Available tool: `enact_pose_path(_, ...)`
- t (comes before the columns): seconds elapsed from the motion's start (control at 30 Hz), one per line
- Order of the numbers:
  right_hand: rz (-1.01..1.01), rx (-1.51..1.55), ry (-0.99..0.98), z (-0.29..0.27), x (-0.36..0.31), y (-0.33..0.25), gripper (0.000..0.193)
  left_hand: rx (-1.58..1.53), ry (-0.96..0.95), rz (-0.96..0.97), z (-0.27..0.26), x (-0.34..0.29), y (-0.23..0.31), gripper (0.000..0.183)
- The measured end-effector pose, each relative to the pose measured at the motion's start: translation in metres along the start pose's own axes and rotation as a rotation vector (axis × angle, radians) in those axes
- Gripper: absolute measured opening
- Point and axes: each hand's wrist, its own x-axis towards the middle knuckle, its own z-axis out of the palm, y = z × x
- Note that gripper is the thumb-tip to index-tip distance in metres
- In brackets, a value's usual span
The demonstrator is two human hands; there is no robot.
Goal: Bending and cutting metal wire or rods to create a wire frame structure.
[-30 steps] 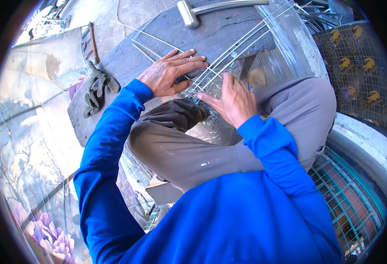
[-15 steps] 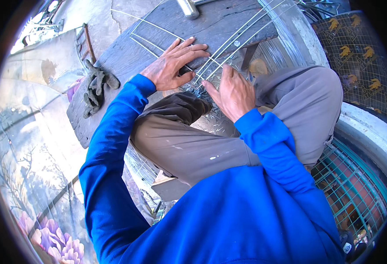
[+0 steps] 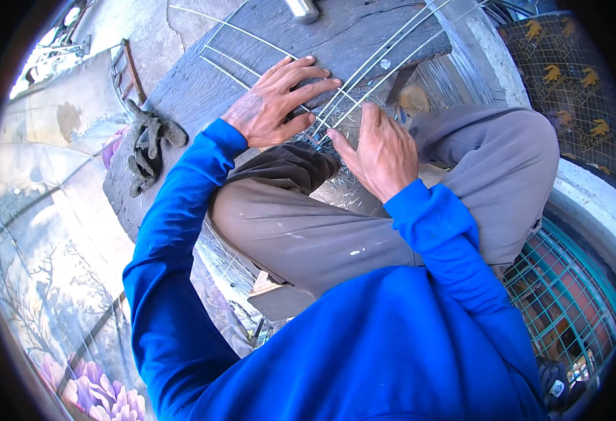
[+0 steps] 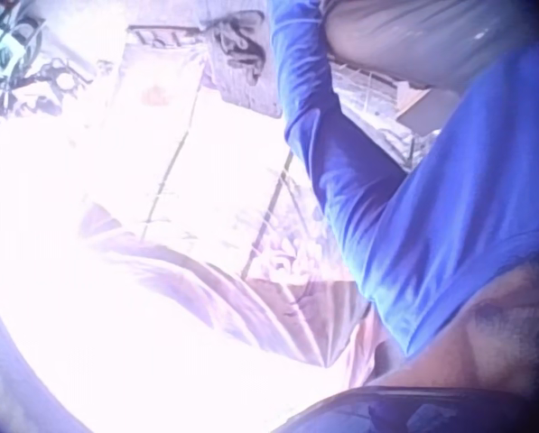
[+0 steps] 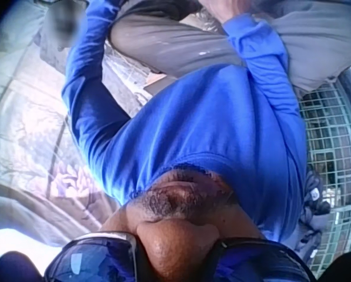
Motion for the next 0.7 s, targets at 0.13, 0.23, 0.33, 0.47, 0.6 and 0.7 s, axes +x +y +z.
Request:
enact_pose_path(0.13, 0.034, -0.002, -0.029, 0.002, 0.0, -0.004, 0.05, 0.042, 0.019, -0.004, 0.002, -0.002, 0.002, 0.062)
enact_pose_path(0.23, 0.047, 0.005, -0.031, 0.002, 0.001, -0.005, 0.05, 0.155, 0.045, 0.003, 0.006, -0.004, 0.004, 0.063)
enact_pose_path(0.33, 0.042, 0.013, -0.019, 0.003, 0.001, -0.005, 0.05, 0.165, 0.049, -0.006, 0.008, -0.005, 0.003, 0.063)
enact_pose_path(0.47, 0.059, 0.095, -0.055, 0.005, 0.0, -0.001, 0.054, 0.156, 0.078, 0.014, 0.012, -0.005, 0.001, 0.061)
enact_pose_path(0.6, 0.045, 0.128, -0.037, 0.008, -0.002, 0.002, 0.053, 0.156, 0.15, 0.036, 0.013, -0.003, 0.001, 0.06)
enact_pose_path(0.7, 0.047, 0.138, -0.061, 0.01, -0.002, 0.005, 0.052, 0.136, 0.15, 0.035, 0.012, -0.003, 0.001, 0.059)
